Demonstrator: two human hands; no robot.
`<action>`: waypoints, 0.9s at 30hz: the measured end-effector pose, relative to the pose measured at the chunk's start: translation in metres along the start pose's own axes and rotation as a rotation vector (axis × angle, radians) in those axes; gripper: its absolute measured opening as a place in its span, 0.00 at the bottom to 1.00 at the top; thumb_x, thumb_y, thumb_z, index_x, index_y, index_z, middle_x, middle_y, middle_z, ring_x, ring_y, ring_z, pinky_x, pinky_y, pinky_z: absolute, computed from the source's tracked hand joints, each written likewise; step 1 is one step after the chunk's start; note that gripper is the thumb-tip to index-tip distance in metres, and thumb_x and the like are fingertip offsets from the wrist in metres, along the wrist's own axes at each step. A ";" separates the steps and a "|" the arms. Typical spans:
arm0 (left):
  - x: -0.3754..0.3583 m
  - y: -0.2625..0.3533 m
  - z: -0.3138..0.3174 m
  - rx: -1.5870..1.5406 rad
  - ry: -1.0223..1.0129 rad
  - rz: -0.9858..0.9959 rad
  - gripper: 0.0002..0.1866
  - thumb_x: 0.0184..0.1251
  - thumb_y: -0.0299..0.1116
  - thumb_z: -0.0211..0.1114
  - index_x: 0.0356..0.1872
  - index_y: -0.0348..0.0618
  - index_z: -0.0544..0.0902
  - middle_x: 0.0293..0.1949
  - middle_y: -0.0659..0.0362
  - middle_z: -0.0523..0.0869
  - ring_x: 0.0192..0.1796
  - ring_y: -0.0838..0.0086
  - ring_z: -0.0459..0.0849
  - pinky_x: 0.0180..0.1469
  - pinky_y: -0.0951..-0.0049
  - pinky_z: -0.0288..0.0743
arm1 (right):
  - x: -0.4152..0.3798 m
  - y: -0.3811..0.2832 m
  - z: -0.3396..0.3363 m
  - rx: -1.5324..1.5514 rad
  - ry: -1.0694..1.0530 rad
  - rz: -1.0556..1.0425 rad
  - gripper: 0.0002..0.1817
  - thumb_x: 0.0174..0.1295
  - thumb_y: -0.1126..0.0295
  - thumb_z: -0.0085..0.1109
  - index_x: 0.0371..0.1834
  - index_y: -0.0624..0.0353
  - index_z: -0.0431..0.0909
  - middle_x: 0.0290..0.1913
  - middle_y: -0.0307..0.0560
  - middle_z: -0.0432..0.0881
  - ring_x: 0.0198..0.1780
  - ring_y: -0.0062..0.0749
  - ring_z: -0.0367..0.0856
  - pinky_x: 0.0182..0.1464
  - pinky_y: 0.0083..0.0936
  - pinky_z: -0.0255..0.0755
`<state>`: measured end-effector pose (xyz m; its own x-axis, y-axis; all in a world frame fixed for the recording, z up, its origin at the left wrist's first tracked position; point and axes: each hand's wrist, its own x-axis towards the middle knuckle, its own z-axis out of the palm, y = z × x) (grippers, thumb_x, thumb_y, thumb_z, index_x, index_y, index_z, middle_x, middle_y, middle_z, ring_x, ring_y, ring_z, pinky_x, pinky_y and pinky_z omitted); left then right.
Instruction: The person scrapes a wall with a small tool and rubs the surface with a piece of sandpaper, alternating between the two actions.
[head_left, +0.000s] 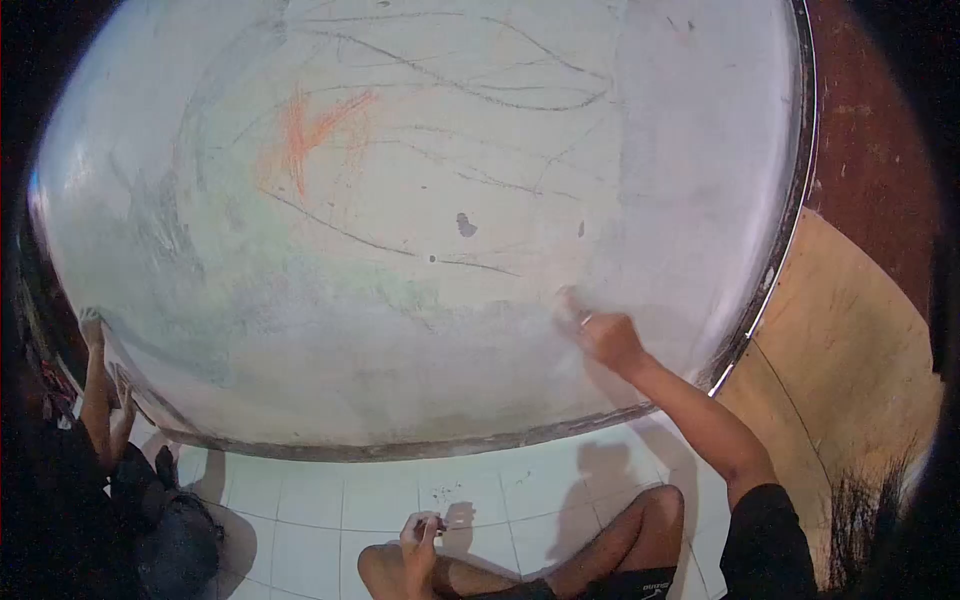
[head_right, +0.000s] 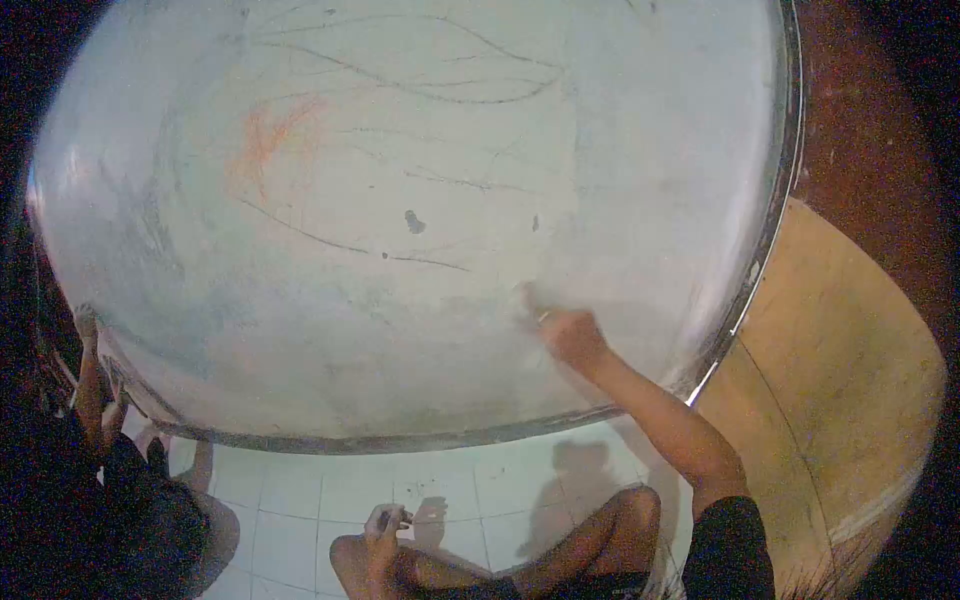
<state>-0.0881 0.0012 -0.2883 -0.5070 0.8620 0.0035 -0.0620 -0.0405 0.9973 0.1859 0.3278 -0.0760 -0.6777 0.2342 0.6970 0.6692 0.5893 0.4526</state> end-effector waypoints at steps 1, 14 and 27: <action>0.002 0.008 0.005 0.016 0.017 0.022 0.08 0.70 0.29 0.58 0.40 0.34 0.78 0.34 0.55 0.83 0.37 0.73 0.81 0.44 0.72 0.76 | -0.008 -0.006 -0.002 0.046 -0.104 -0.013 0.27 0.61 0.62 0.56 0.66 0.43 0.70 0.21 0.41 0.76 0.17 0.32 0.75 0.16 0.31 0.67; -0.006 0.260 0.127 -0.727 -0.395 0.019 0.11 0.64 0.26 0.60 0.46 0.42 0.72 0.39 0.55 0.78 0.41 0.69 0.79 0.43 0.69 0.73 | -0.298 -0.247 0.029 0.917 -0.492 0.684 0.20 0.64 0.58 0.56 0.53 0.59 0.79 0.48 0.66 0.80 0.51 0.56 0.79 0.48 0.49 0.72; -0.103 0.331 0.284 -0.450 -0.827 0.642 0.29 0.57 0.26 0.60 0.60 0.49 0.61 0.53 0.57 0.68 0.56 0.70 0.68 0.60 0.65 0.61 | -0.262 -0.250 0.033 1.275 -0.551 0.789 0.19 0.61 0.57 0.59 0.40 0.65 0.80 0.28 0.61 0.81 0.31 0.56 0.81 0.37 0.42 0.72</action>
<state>0.1882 0.0423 0.0629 0.1559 0.6785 0.7179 -0.3831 -0.6283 0.6771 0.1858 0.1443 -0.3898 -0.5126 0.8507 0.1164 0.3999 0.3565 -0.8444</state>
